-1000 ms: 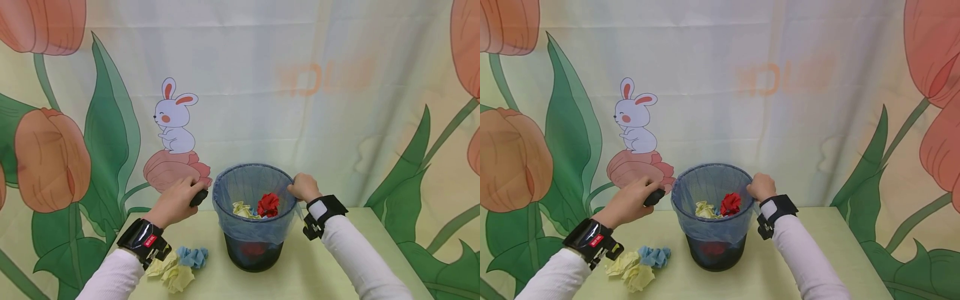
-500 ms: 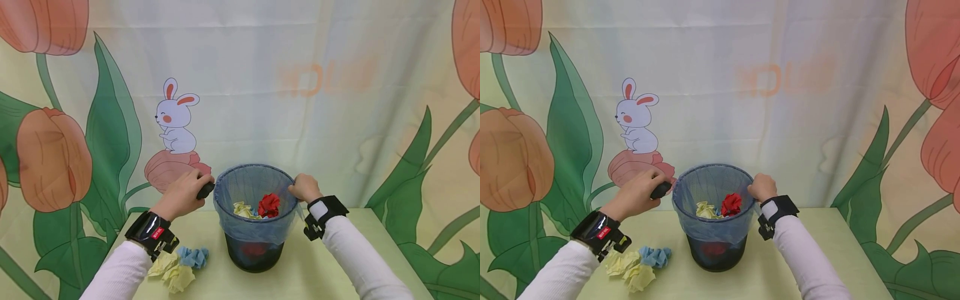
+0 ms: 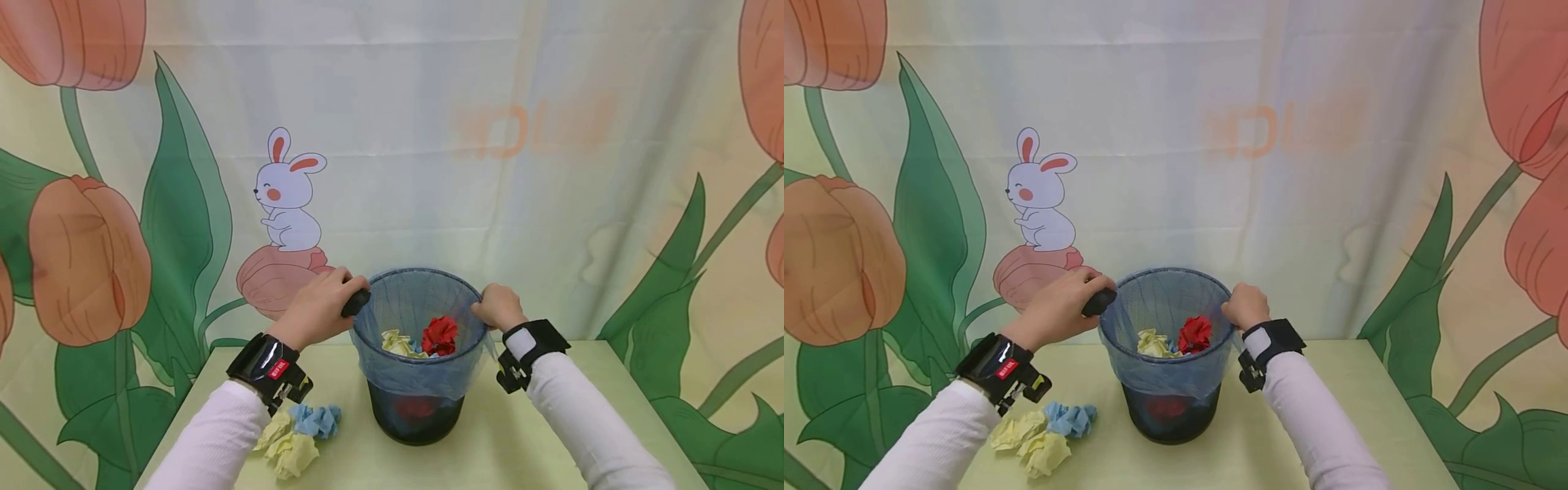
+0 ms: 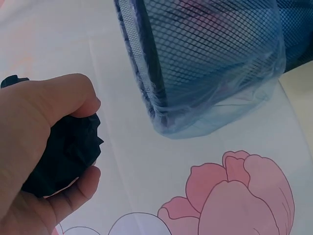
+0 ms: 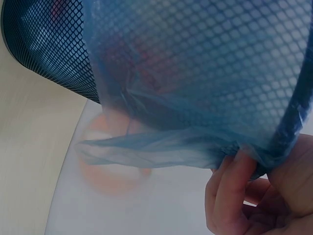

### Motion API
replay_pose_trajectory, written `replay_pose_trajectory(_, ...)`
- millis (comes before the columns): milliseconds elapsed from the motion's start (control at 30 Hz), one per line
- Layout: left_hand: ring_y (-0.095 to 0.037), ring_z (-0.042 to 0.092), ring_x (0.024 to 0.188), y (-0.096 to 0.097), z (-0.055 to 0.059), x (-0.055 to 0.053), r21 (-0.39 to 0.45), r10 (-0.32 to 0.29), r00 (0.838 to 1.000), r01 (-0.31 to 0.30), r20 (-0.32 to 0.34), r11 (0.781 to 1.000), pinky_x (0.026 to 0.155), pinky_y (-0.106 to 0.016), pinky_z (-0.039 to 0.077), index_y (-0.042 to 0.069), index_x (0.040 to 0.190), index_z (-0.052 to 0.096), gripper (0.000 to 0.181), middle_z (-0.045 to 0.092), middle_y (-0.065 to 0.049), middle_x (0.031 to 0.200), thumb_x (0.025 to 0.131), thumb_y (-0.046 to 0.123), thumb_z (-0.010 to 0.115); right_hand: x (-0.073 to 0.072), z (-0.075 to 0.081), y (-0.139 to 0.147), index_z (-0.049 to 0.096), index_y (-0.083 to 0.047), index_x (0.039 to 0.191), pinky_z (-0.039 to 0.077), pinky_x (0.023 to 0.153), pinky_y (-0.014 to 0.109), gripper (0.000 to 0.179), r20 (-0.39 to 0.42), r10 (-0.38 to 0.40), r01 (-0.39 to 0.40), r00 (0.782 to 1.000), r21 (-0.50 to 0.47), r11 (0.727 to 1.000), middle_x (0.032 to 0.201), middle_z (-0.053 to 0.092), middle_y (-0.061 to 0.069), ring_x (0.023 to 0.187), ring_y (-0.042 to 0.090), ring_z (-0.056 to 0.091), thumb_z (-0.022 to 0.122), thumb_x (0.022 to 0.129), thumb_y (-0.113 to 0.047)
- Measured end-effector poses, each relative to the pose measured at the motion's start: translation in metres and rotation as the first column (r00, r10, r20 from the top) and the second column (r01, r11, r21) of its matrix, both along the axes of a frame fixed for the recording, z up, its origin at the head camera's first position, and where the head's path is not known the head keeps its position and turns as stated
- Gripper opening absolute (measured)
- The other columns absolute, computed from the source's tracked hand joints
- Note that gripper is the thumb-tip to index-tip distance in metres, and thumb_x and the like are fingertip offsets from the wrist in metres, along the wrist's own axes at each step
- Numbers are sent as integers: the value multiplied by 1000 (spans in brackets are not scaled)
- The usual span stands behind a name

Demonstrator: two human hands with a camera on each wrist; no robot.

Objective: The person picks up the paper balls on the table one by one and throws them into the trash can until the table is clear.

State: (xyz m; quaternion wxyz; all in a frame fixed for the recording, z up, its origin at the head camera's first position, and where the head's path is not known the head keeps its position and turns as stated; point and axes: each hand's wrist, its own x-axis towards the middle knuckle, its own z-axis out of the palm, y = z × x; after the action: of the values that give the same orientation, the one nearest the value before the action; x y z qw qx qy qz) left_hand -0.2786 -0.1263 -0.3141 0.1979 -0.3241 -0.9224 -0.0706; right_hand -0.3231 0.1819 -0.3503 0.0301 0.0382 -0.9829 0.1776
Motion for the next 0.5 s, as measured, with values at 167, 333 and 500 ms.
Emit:
replay_pose_trajectory(167, -22, 51, 84, 9, 4, -1, -9, -12, 1000, 12, 8, 1000, 68, -34, 51, 19, 113, 56, 43, 53, -8, 100, 74, 12, 72, -1, -1, 0, 36, -15, 47, 37, 43, 24, 35, 1, -4, 4, 1000, -5, 1000, 45, 46, 0, 41, 14, 50, 50, 79, -9)
replay_pose_trajectory(333, -23, 53, 87, 20, 6, -4, -23, -13, 999, 14, 30, 1000, 70, -36, 52, 19, 116, 56, 45, 53, -8, 103, 74, 15, 73, 0, 0, 0, 36, -15, 47, 37, 43, 23, 36, 6, 1, -1, 1000, 0, 1000, 45, 46, 0, 41, 14, 50, 51, 80, -9)
replay_pose_trajectory(500, -24, 53, 89, 31, 7, -6, -41, -14, 999, 16, 49, 999, 71, -35, 52, 20, 118, 55, 46, 53, -8, 104, 75, 18, 73, 0, -1, 0, 37, -15, 47, 37, 43, 23, 35, 0, 1, -1, 1000, 8, 1000, 44, 47, 0, 40, 13, 50, 51, 79, -9)
